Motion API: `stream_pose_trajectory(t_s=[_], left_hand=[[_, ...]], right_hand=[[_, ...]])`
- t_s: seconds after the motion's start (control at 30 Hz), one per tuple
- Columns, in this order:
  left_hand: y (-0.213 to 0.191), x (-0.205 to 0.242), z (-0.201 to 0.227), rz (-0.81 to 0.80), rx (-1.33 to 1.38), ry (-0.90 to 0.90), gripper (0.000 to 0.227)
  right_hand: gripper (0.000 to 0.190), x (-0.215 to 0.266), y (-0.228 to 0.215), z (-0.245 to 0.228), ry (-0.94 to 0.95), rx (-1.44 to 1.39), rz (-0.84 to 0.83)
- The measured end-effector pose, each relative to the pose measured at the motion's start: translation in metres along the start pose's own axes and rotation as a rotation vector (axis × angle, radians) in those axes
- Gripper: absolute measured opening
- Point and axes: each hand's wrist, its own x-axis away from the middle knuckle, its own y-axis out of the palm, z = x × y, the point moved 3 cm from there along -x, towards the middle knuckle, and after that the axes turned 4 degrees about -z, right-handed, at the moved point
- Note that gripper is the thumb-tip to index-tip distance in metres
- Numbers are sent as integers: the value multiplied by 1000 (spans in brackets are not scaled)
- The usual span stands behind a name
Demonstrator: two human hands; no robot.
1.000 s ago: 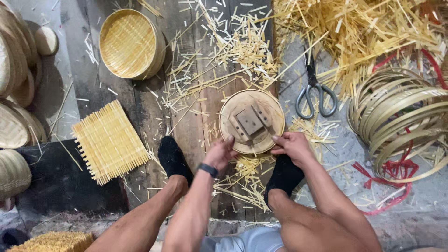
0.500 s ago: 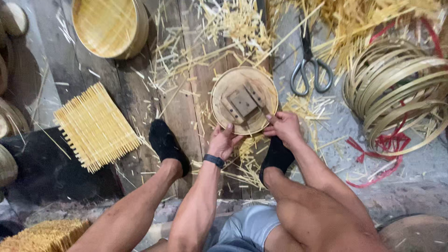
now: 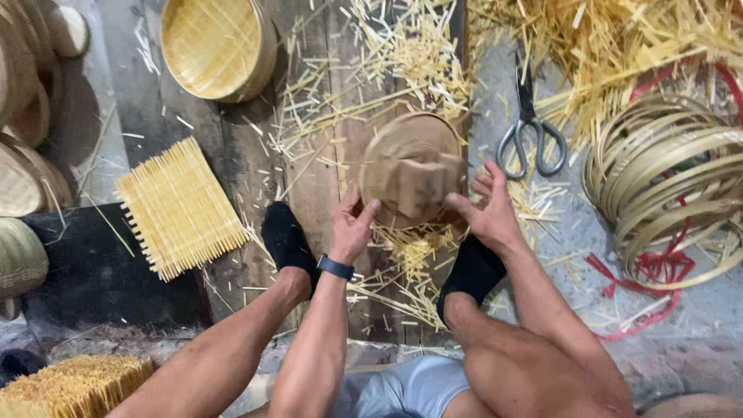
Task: The person assembles a bamboo basket by inserting a woven base into a circular frame, securing it with bamboo strips and a wooden block, and trimming the edges using shears.
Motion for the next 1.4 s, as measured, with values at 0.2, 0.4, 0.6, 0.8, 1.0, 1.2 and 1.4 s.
stream_pose_trajectory(t_s=[0.2, 0.4, 0.6, 0.8, 1.0, 1.2, 1.4], left_hand=[[60, -16, 89, -48, -111, 134, 40], [73, -50, 87, 93, -687, 121, 50], [58, -52, 96, 175, -566, 449, 44], [55, -54, 91, 175, -495, 223, 41], [32, -64, 68, 128, -220, 263, 37], [-59, -76, 91, 481, -660, 296, 23], [-131, -74, 138, 539, -445, 382, 31]], right_hand=[[115, -16, 33, -58, 263, 36, 28], [99, -13, 46, -47, 188, -228, 70], [100, -13, 54, -43, -45, -58, 158], [102, -9, 52, -45, -85, 63, 170], [102, 9, 16, -39, 242, -545, -72], [63, 27, -5, -23, 201, -1126, -315], [68, -8, 44, 18, 196, -955, -175]])
